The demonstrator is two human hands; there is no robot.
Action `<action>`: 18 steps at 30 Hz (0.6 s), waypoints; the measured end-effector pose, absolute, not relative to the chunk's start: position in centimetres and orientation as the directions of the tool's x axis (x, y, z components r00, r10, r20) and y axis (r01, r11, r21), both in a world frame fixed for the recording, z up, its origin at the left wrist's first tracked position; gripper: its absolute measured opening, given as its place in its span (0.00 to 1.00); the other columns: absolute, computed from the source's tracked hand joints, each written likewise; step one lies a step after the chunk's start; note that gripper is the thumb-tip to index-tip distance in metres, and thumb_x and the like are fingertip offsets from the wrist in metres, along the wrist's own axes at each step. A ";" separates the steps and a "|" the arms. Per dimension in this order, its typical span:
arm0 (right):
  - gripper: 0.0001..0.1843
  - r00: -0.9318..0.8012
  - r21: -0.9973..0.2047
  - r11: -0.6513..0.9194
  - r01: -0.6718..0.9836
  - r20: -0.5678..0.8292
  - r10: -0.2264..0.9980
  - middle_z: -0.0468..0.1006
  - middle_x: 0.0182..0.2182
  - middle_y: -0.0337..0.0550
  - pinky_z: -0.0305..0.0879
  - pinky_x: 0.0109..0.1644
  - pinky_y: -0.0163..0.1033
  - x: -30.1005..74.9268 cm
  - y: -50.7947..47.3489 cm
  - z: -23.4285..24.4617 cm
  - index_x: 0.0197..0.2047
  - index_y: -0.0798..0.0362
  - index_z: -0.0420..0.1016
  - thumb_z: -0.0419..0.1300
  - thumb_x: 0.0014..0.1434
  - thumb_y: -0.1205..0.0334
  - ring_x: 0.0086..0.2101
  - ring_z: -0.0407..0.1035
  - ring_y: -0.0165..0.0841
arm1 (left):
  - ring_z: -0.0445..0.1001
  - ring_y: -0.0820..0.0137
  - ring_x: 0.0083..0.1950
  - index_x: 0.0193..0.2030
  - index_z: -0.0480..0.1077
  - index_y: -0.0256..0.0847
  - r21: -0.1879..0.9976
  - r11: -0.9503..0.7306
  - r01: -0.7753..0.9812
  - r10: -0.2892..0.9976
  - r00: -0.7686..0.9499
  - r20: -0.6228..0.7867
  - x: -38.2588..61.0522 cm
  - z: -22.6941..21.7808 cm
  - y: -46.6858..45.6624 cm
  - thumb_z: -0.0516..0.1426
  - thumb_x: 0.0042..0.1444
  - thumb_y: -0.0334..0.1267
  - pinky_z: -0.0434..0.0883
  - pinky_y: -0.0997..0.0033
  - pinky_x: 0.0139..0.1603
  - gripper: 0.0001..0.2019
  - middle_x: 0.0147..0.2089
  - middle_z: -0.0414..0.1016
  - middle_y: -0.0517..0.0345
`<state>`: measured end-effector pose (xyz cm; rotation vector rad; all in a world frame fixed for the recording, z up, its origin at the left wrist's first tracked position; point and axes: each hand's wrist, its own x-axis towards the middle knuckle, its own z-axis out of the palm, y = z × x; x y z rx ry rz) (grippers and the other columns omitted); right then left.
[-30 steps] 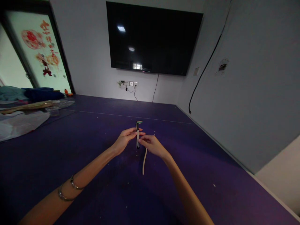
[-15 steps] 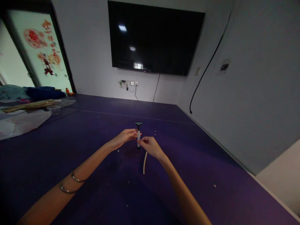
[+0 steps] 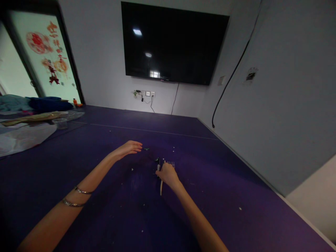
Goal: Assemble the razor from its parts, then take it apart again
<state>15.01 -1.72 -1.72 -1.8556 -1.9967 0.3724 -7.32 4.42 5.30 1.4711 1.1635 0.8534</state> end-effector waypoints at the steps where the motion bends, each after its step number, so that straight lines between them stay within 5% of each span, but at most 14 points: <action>1: 0.11 -0.041 -0.443 0.081 0.893 0.098 0.994 0.76 0.20 0.47 0.56 0.26 0.33 14.9 -1.7 -1.7 0.18 0.55 0.73 0.59 0.47 0.59 0.25 0.71 0.35 | 0.73 0.63 0.46 0.46 0.68 0.31 0.973 0.000 0.232 0.957 0.282 -0.068 -7.3 5.2 4.5 0.56 0.46 0.36 0.66 0.63 0.50 0.19 0.45 0.74 0.43; 18: 0.14 -0.030 -0.354 0.040 0.935 0.034 0.999 0.78 0.26 0.51 0.62 0.30 0.37 13.9 -2.4 -1.6 0.25 0.54 0.76 0.58 0.49 0.52 0.31 0.74 0.40 | 0.74 0.64 0.46 0.45 0.70 0.32 0.938 -0.027 0.344 0.952 0.295 -0.080 -6.7 4.1 5.2 0.56 0.46 0.40 0.67 0.67 0.46 0.19 0.45 0.75 0.44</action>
